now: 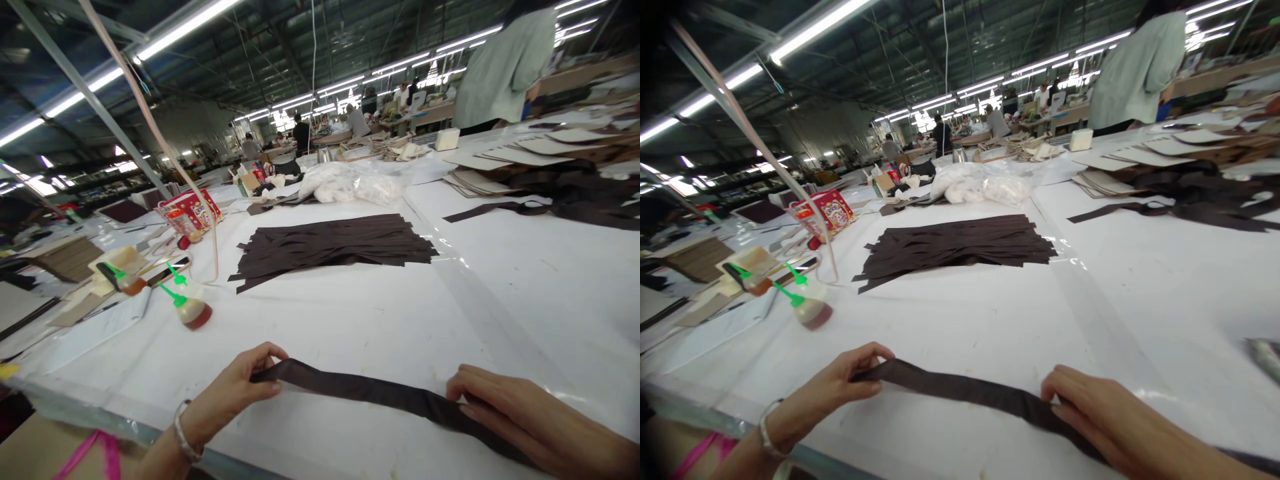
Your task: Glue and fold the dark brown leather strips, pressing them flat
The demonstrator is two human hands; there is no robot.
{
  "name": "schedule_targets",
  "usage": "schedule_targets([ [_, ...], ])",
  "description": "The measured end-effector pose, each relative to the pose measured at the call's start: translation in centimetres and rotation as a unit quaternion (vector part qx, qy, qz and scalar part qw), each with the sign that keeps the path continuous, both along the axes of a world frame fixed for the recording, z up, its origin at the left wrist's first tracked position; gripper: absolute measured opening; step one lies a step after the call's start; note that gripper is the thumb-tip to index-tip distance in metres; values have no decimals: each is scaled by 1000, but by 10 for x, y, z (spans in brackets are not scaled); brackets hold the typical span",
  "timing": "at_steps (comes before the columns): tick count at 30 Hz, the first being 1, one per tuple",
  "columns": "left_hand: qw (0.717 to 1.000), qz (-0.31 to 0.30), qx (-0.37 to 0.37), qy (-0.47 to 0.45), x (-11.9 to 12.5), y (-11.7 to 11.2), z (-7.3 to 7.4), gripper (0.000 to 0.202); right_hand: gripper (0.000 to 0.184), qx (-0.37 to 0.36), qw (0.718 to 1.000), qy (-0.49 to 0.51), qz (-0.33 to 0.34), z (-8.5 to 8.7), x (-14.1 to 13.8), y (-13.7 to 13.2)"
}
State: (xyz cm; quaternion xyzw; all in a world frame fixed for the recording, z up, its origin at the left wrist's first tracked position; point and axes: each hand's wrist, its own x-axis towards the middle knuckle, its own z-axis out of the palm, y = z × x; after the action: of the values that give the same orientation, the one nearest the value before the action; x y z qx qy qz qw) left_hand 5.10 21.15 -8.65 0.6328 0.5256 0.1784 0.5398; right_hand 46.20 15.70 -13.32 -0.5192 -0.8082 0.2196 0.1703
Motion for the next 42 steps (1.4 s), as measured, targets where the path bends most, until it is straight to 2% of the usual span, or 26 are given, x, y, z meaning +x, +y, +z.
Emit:
schedule_targets([
  [2,999,0,-37,-29,-4,0,2,53,25,-81,995,18,51,10,-6,4],
  [4,997,35,-59,-44,-4,-1,1,49,26,-100,992,20,68,12,-8,7],
  [7,991,106,-64,-55,-2,0,-2,35,25,-71,996,38,49,7,-8,7],
  [9,987,129,-64,-65,-3,0,-1,35,27,-37,997,59,19,3,-9,4],
  [12,988,118,-71,-69,-7,-3,4,49,30,0,996,83,-26,2,-14,-1],
  [15,988,113,-73,-71,-9,-4,3,57,30,-2,996,81,-36,3,-19,-4],
  [19,983,171,-16,-56,-3,0,-10,41,30,-8,996,74,-41,-2,-17,-4],
  [22,982,177,17,-59,-6,2,-8,35,30,-12,996,64,-53,-1,-13,-4],
  [26,980,185,69,-29,-33,8,11,44,25,-72,996,48,-16,19,-21,-3],
  [29,981,152,99,66,-60,21,9,51,26,-88,995,27,33,29,-41,1],
  [31,964,144,149,166,-73,30,-1,48,26,-61,997,-2,50,26,-56,4],
  [33,933,163,200,250,-76,34,-14,45,25,-35,997,-43,62,17,-68,5],
  [35,892,202,269,303,-69,29,-24,44,25,-22,994,-80,68,7,-76,5],
  [37,834,221,389,322,-48,13,-31,38,25,-23,993,-99,66,1,-79,5],
  [38,801,201,462,324,-34,3,-33,34,24,-27,992,-101,64,0,-80,5],
  [39,787,151,520,294,-19,-8,-34,30,24,-32,993,-100,61,0,-80,4],
  [41,814,-45,532,228,12,-28,-39,31,24,-43,993,-90,57,2,-80,2],
  [42,806,-108,542,214,25,-36,-42,31,24,-48,994,-81,56,4,-80,2],
])
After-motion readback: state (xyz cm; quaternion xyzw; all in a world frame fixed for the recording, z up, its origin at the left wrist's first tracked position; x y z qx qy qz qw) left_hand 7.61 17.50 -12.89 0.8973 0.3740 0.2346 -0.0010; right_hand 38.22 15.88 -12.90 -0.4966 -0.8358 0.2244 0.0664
